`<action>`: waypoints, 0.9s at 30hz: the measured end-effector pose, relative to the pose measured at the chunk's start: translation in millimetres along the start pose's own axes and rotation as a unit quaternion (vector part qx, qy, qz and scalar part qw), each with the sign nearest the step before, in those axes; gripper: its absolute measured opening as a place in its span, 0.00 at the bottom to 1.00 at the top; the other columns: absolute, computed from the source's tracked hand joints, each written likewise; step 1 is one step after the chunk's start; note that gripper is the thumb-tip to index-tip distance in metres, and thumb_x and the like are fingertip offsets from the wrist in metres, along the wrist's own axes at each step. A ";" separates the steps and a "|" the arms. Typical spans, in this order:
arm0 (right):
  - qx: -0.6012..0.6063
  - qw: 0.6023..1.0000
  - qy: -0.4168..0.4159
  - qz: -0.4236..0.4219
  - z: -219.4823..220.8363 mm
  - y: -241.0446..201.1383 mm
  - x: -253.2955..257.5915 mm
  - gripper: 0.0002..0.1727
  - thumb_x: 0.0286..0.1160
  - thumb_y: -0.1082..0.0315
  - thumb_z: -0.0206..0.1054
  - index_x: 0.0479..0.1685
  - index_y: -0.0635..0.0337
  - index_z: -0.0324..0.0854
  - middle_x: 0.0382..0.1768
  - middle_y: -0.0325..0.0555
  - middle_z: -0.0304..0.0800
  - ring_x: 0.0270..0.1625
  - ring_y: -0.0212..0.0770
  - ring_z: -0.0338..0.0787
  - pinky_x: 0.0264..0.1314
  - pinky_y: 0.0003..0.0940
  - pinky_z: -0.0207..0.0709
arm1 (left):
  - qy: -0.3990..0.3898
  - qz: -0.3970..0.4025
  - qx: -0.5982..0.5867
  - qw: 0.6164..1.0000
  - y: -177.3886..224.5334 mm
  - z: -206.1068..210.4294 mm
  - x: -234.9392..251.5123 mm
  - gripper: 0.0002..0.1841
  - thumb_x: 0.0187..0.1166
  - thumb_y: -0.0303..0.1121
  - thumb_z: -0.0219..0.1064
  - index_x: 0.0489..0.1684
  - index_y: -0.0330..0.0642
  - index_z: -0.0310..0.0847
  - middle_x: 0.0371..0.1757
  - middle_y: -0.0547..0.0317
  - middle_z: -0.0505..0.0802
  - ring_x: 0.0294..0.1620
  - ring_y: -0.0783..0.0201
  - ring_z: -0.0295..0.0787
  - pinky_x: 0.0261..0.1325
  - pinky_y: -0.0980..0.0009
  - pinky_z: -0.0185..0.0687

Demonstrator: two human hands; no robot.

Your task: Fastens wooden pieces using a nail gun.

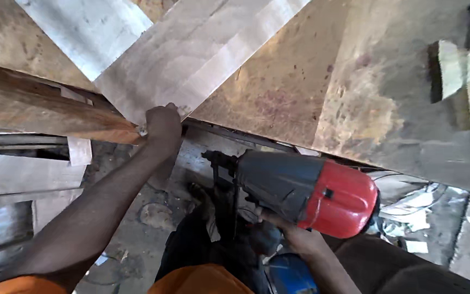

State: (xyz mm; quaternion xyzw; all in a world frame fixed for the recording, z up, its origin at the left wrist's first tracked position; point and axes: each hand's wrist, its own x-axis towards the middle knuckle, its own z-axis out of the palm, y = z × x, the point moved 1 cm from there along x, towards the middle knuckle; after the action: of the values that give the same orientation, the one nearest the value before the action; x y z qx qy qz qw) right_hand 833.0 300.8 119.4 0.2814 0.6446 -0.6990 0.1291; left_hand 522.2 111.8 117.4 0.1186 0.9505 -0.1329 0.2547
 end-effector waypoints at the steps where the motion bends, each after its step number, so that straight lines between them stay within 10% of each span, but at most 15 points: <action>1: 0.006 1.000 0.004 -0.008 1.0 7.2 9.5 0.13 0.66 0.58 0.80 0.45 0.55 0.92 0.37 0.45 0.94 0.39 0.41 0.93 0.48 0.40 0.90 | -0.020 -0.005 0.014 1.000 -2.0 -7.8 -10.3 0.27 0.72 0.32 0.73 0.70 0.31 0.75 0.52 0.30 0.90 0.56 0.29 0.88 0.54 0.33 0.81; 7: 0.217 0.958 -0.186 -0.024 1.5 99.7 128.7 0.07 0.69 0.61 0.75 0.30 0.53 0.90 0.23 0.40 0.87 0.27 0.35 0.87 0.37 0.35 0.85 | 0.007 0.011 0.199 0.980 -21.8 -1.1 -17.3 0.25 0.72 0.35 0.75 0.63 0.31 0.76 0.52 0.35 0.89 0.55 0.33 0.89 0.53 0.37 0.82; 11: 0.415 0.820 -0.393 0.014 44.2 195.6 211.6 0.17 0.71 0.64 0.67 0.58 0.57 0.87 0.24 0.37 0.84 0.29 0.34 0.86 0.41 0.36 0.83 | 0.063 0.035 0.295 0.953 -26.9 12.7 -12.0 0.25 0.70 0.48 0.79 0.52 0.39 0.75 0.40 0.46 0.87 0.41 0.41 0.90 0.35 0.47 0.83; 15: 0.532 0.681 -0.504 0.005 105.5 264.3 295.0 0.22 0.70 0.62 0.66 0.63 0.57 0.83 0.21 0.34 0.81 0.24 0.33 0.83 0.34 0.34 0.81 | 0.113 0.054 0.330 0.936 -39.4 18.2 -4.2 0.29 0.69 0.65 0.72 0.46 0.48 0.78 0.28 0.54 0.84 0.28 0.46 0.88 0.25 0.47 0.80; 21: 0.560 0.563 -0.608 -0.021 173.8 284.1 385.7 0.23 0.69 0.61 0.69 0.63 0.60 0.83 0.20 0.35 0.80 0.23 0.34 0.83 0.33 0.35 0.81 | 0.232 0.087 0.360 0.900 -48.2 29.3 6.4 0.42 0.81 0.75 0.25 0.28 0.50 0.75 0.16 0.55 0.76 0.20 0.45 0.83 0.17 0.43 0.72; 27: 0.578 0.494 -0.647 -0.051 213.5 278.0 426.3 0.21 0.67 0.65 0.68 0.60 0.64 0.83 0.22 0.38 0.83 0.24 0.36 0.85 0.34 0.34 0.82 | 0.240 0.091 0.320 0.912 -33.8 30.4 14.9 0.38 0.88 0.67 0.32 0.13 0.52 0.72 0.13 0.63 0.75 0.16 0.61 0.77 0.19 0.54 0.68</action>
State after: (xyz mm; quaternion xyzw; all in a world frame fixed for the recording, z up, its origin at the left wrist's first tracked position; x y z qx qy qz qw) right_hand 591.0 132.8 -347.3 -0.2712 -0.1549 -0.9070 0.2824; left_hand 513.5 73.0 90.8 0.3079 0.8749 -0.3734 -0.0214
